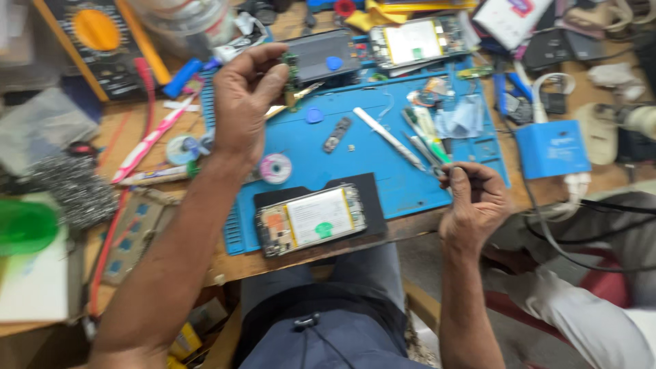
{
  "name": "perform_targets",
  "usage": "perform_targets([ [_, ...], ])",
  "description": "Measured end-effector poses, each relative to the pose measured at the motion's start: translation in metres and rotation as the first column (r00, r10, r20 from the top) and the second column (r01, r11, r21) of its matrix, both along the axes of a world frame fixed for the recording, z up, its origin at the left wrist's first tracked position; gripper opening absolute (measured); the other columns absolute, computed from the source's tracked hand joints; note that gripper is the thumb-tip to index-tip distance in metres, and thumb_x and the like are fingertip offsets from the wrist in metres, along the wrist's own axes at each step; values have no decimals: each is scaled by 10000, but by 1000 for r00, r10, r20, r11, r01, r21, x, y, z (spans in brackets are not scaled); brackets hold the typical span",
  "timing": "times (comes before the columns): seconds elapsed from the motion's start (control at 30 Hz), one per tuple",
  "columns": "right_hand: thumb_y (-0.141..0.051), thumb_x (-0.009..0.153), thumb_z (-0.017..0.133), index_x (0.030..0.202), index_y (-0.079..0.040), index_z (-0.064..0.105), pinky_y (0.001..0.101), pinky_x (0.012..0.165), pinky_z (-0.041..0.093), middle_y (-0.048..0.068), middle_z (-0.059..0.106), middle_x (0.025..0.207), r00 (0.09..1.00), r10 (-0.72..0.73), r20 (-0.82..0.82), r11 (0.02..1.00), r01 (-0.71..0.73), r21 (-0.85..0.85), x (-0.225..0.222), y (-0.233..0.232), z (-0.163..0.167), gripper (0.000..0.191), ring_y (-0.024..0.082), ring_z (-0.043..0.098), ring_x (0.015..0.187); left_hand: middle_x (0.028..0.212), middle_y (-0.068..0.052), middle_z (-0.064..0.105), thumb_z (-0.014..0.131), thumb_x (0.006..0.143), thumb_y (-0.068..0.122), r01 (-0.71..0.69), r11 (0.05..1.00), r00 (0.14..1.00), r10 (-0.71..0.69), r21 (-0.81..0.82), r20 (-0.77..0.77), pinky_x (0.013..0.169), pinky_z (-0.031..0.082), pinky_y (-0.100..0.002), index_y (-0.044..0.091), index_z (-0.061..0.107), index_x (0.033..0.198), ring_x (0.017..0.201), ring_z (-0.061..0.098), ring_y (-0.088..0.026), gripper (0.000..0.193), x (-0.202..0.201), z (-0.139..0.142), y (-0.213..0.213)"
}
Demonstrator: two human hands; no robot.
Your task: The person works on a disassembled smartphone at a repair bench, handling the exposed phone with its battery and a small green circuit board. They pick up and reposition the board, wipe components with a blue cloth, and use tweezers to handle small parts while working over the bench mat.
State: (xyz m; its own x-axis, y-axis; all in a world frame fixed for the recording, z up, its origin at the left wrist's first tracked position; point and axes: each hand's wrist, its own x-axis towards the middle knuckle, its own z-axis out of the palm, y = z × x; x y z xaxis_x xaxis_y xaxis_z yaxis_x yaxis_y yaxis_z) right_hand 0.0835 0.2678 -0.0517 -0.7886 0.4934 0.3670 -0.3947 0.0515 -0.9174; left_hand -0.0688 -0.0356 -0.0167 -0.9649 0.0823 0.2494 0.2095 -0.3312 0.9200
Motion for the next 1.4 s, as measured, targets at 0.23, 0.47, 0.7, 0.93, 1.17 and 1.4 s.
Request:
perform_targets([
  [0.23, 71, 1008, 666, 1086, -13, 662, 252, 804, 565, 103, 711, 1052, 994, -1, -113, 925, 44, 378, -11, -19, 26, 114, 155, 661, 855, 955, -40, 727, 694, 945, 88, 525, 849, 830, -496, -60, 256, 704, 595, -263, 24, 684, 1196, 825, 702, -107, 259, 27, 11, 37],
  [0.47, 44, 959, 726, 1108, -66, 652, 381, 885, 592, 101, 731, 1227, 997, -64, -47, 528, 73, 846, -46, 5, 56, 199, 246, 754, 994, 946, -43, 730, 703, 943, 99, 634, 773, 742, -596, -34, 308, 672, 581, -258, 3, 689, 1203, 757, 695, -103, 278, 36, 5, 47],
  [0.7, -59, 961, 748, 1073, -30, 716, 332, 771, 572, 113, 759, 995, 938, -116, 325, 521, -221, 824, -85, 72, 46, 120, 205, 753, 872, 950, -16, 684, 722, 952, 89, 496, 868, 836, -469, -25, 283, 681, 564, -248, -5, 696, 1208, 796, 661, -79, 274, 27, 6, 36],
  [0.93, -40, 1155, 762, 1146, 4, 665, 234, 838, 575, 25, 697, 1041, 1000, -21, -10, 844, 23, 536, -72, 109, 84, 106, 68, 678, 910, 946, -10, 682, 721, 953, 99, 446, 892, 876, -419, -71, 240, 685, 568, -245, 2, 697, 1205, 792, 656, -78, 271, 24, 8, 36],
  [1.17, -19, 976, 753, 1111, -58, 705, 365, 769, 596, 138, 728, 1132, 979, -116, 169, 388, -112, 915, -68, 61, 77, 149, 290, 738, 973, 951, -20, 686, 720, 960, 100, 421, 903, 891, -393, -91, 227, 687, 585, -244, 6, 699, 1198, 787, 664, -78, 257, 23, 7, 35],
  [1.4, -78, 906, 784, 1004, -86, 726, 410, 814, 545, 92, 707, 1064, 951, -186, 246, 208, -206, 956, -42, 28, 40, 114, 301, 699, 977, 967, -28, 679, 721, 964, 100, 404, 909, 901, -375, -104, 218, 693, 596, -242, 2, 694, 1199, 810, 677, -80, 255, 22, 7, 34],
])
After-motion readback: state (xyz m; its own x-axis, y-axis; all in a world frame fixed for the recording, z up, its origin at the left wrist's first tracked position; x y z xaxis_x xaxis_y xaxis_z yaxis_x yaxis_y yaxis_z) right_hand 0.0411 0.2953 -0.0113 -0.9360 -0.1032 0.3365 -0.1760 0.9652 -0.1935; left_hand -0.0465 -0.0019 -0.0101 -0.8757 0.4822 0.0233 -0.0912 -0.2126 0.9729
